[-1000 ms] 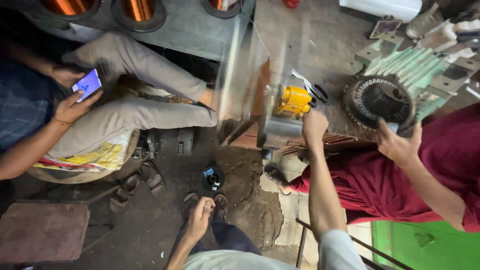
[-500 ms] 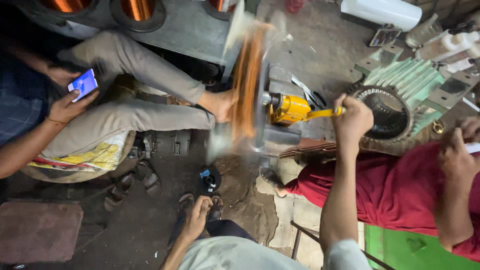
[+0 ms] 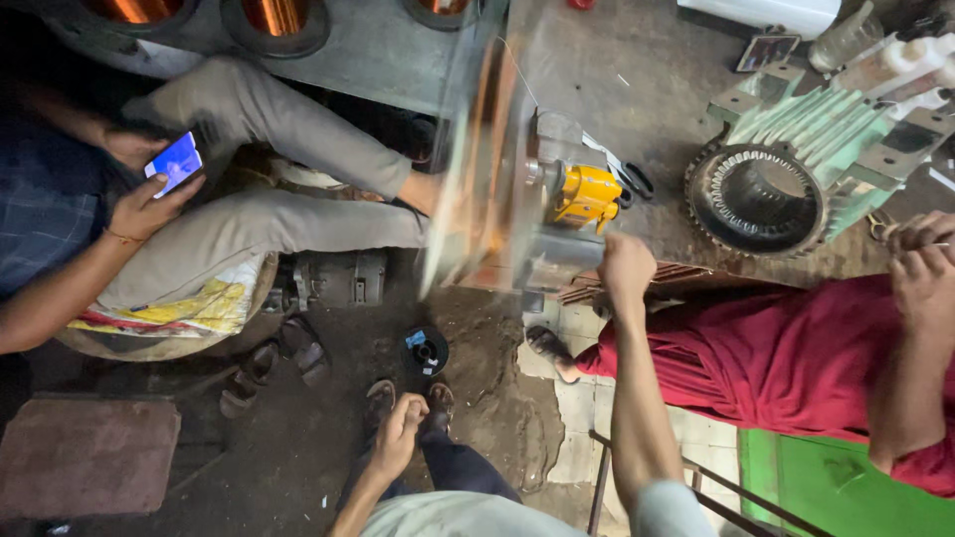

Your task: The person operates a motorized winding machine to wrap copper wire onto a spool. They use a yellow crank to control the winding process, then use scissors to cut the wire and secure the end before removing the completed spool.

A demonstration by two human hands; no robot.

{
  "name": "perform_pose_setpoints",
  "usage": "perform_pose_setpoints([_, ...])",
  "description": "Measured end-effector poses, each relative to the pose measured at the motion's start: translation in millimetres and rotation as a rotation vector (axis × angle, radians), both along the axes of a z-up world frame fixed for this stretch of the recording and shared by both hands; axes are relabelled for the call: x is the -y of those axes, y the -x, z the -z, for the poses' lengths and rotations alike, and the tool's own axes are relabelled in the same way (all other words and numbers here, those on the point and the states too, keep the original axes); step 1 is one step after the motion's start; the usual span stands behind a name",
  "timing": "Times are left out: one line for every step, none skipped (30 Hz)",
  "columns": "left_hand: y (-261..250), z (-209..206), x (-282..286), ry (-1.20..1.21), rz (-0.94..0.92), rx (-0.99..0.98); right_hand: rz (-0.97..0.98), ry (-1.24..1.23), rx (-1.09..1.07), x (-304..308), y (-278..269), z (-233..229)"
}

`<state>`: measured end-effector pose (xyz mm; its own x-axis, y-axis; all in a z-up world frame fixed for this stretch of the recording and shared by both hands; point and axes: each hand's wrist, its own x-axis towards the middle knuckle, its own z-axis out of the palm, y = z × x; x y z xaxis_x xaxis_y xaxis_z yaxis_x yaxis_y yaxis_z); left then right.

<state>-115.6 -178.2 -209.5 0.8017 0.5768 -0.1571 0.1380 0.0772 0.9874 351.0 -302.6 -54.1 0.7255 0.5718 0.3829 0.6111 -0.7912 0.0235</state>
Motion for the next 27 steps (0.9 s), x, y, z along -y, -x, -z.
perform_pose_setpoints([-2,0,-2,-0.026,0.002,0.029,-0.087,-0.089,0.027,9,27,-18])
perform_pose_setpoints([-5,-1,-5,-0.052,0.004,0.059,-0.174,-0.178,0.054,16,49,-40])
perform_pose_setpoints([-3,-2,-2,-0.068,0.006,0.080,-0.162,-0.205,0.085,21,66,-61])
perform_pose_setpoints([-3,-2,0,-0.012,0.014,0.032,-0.150,-0.231,0.116,21,76,-81])
perform_pose_setpoints([-7,-4,0,0.042,0.016,-0.015,-0.145,-0.231,0.171,18,77,-101])
perform_pose_setpoints([-10,-5,-1,0.096,0.018,-0.061,-0.141,-0.231,0.226,17,75,-119])
perform_pose_setpoints([-15,-6,-5,0.019,0.006,0.009,-0.128,-0.209,0.300,14,66,-133])
perform_pose_setpoints([-20,-6,-9,-0.058,-0.006,0.080,-0.114,-0.187,0.373,7,51,-143])
perform_pose_setpoints([-19,-7,-7,-0.125,-0.014,0.143,-0.101,-0.198,0.369,1,33,-150])
perform_pose_setpoints([-18,-8,-3,-0.069,-0.009,0.089,-0.088,-0.210,0.365,-7,11,-153])
perform_pose_setpoints([-20,-8,-3,-0.020,-0.004,0.040,-0.061,-0.238,0.358,-19,-12,-153])
perform_pose_setpoints([-22,-8,-3,0.029,0.001,-0.009,-0.035,-0.266,0.350,-30,-33,-149])
perform_pose_setpoints([-23,-8,-3,-0.004,-0.015,0.052,-0.030,-0.300,0.272,-40,-53,-142])
perform_pose_setpoints([-24,-7,-4,-0.037,-0.031,0.112,-0.027,-0.334,0.192,-47,-73,-133])
perform_pose_setpoints([-23,-6,-2,-0.067,-0.044,0.170,-0.029,-0.321,0.167,-53,-90,-118])
perform_pose_setpoints([-19,-5,0,-0.053,-0.048,0.117,-0.031,-0.309,0.141,-58,-104,-97])
perform_pose_setpoints([-15,-4,1,-0.041,-0.048,0.068,-0.062,-0.289,0.151,-61,-116,-76])
perform_pose_setpoints([-12,-4,3,-0.028,-0.049,0.018,-0.093,-0.269,0.160,-61,-122,-53])
perform_pose_setpoints([-9,-3,3,-0.021,-0.036,0.002,-0.007,-0.185,0.097,-64,-116,-34])
perform_pose_setpoints([-3,-3,3,-0.013,-0.024,-0.015,0.078,-0.100,0.032,-63,-111,-22])
perform_pose_setpoints([2,-3,4,-0.003,-0.013,-0.034,0.043,-0.098,0.032,-55,-98,-9])
perform_pose_setpoints([4,-1,3,-0.005,-0.010,-0.038,0.007,-0.096,0.032,-42,-77,3])
perform_pose_setpoints([5,0,3,-0.003,-0.006,-0.043,0.020,-0.046,0.009,-31,-56,6])
perform_pose_setpoints([7,2,4,-0.002,-0.001,-0.049,0.033,0.004,-0.015,-23,-33,4])
perform_pose_setpoints([9,2,5,-0.031,-0.007,-0.003,-0.025,-0.028,0.003,-8,-10,0])
perform_pose_setpoints([12,2,7,-0.060,-0.013,0.043,-0.084,-0.060,0.021,6,21,-16])
perform_pose_setpoints([9,3,5,-0.094,-0.023,0.096,-0.127,-0.109,0.062,12,44,-38])
